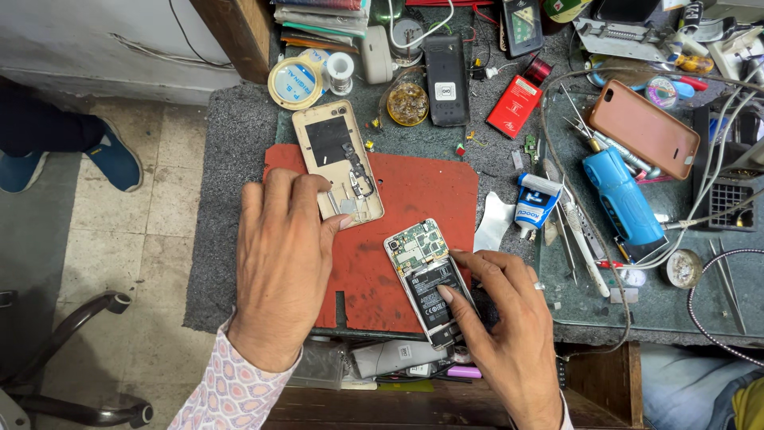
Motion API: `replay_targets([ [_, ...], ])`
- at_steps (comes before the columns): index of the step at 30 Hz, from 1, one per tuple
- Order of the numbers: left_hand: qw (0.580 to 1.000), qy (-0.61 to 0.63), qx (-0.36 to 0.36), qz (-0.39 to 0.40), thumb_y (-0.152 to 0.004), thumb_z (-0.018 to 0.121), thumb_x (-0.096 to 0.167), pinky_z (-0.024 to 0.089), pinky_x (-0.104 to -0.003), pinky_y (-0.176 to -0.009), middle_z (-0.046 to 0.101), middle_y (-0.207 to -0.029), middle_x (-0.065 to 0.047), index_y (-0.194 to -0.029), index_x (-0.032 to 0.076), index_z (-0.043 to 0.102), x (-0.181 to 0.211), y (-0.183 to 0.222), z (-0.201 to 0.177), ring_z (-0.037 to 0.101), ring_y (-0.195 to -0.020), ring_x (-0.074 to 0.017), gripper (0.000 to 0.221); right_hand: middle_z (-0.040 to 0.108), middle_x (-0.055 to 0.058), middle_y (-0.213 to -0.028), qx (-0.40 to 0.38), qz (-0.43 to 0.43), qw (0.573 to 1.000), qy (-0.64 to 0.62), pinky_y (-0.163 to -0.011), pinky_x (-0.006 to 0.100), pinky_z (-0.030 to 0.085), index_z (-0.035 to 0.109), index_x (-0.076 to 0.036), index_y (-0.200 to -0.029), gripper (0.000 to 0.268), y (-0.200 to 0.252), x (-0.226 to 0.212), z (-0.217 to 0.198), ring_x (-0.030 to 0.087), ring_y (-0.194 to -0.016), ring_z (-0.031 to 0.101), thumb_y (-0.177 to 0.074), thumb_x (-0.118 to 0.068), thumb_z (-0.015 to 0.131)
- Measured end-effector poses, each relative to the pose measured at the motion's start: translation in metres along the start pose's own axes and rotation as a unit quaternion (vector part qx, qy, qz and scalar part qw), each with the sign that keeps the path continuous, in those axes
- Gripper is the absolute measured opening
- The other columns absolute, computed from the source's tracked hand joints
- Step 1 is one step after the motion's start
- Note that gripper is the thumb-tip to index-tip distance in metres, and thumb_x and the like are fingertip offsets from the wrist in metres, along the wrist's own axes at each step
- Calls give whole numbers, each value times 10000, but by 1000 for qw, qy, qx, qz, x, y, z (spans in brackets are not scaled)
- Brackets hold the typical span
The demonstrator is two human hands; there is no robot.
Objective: The person assembles internal components of a mobile phone, applies adhesive from a tube to the chassis edge, secures the screen with a rubber band, and tests the device functions.
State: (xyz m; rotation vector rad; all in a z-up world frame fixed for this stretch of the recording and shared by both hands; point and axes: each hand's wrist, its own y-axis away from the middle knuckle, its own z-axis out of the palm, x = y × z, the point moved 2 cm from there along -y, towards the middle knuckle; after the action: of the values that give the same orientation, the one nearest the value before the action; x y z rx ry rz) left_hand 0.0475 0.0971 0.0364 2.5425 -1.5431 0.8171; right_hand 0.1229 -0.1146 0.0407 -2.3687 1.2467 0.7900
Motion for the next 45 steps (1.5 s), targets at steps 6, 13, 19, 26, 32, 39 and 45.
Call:
replay_targets([
  [6,999,34,-5,-2,-832,799,184,449,-458,-856,560,-1104,-152,-1137,-31,633,-4,-6,-2,518,-983,-337,407,676,71,-1078,1,0,1000,-6,-862,383,504,731,-83,-1188,402,0,-1,-1,255,-1015,638,-801,-174,795],
  [13,995,50,19,85,-805,814,188,419,-475,-1004,585,-1354,-135,-1308,-4,618,0,-18,-1,503,-1198,-334,573,672,73,-1084,-4,4,1000,-6,-861,385,506,731,-81,-1193,409,2,1,0,252,-1022,633,-802,-183,796],
  [19,994,37,-17,101,-798,817,222,382,-464,-985,639,-1351,-84,-1343,28,612,-3,-27,5,493,-1246,-298,614,663,76,-1114,-10,6,1000,-22,-869,381,512,709,-76,-1232,444,5,5,-1,249,-1051,633,-810,-189,787],
  [26,990,94,-10,101,-691,887,185,390,-461,-1027,660,-1292,-93,-1341,62,611,-8,-35,5,500,-1216,-314,716,660,80,-1144,-13,-5,999,-35,-873,377,513,702,-71,-1242,452,6,7,-1,251,-1073,627,-815,-195,786],
  [32,952,304,-22,9,-799,874,150,499,-363,-945,656,-1290,-79,-1421,72,545,-17,-32,-4,601,-1170,-187,708,649,108,-1192,12,-27,996,-84,-894,350,539,689,-43,-1255,442,7,6,-5,228,-1067,651,-834,-137,783],
  [39,664,725,-98,-157,-965,729,234,494,-336,-1070,614,-1343,-137,-1478,-35,488,-15,1,5,605,-1203,-191,627,702,111,-1188,56,-80,981,-165,-874,273,557,703,-38,-1227,296,-8,-6,-19,159,-993,682,-932,-33,729],
  [45,530,808,-169,-195,-927,699,390,509,-324,-984,585,-1361,-123,-1474,-34,435,20,43,31,582,-1153,-178,740,698,122,-1288,24,-165,969,-180,-991,341,526,692,-32,-1253,375,-23,-23,-16,222,-1139,671,-888,-20,773],
])
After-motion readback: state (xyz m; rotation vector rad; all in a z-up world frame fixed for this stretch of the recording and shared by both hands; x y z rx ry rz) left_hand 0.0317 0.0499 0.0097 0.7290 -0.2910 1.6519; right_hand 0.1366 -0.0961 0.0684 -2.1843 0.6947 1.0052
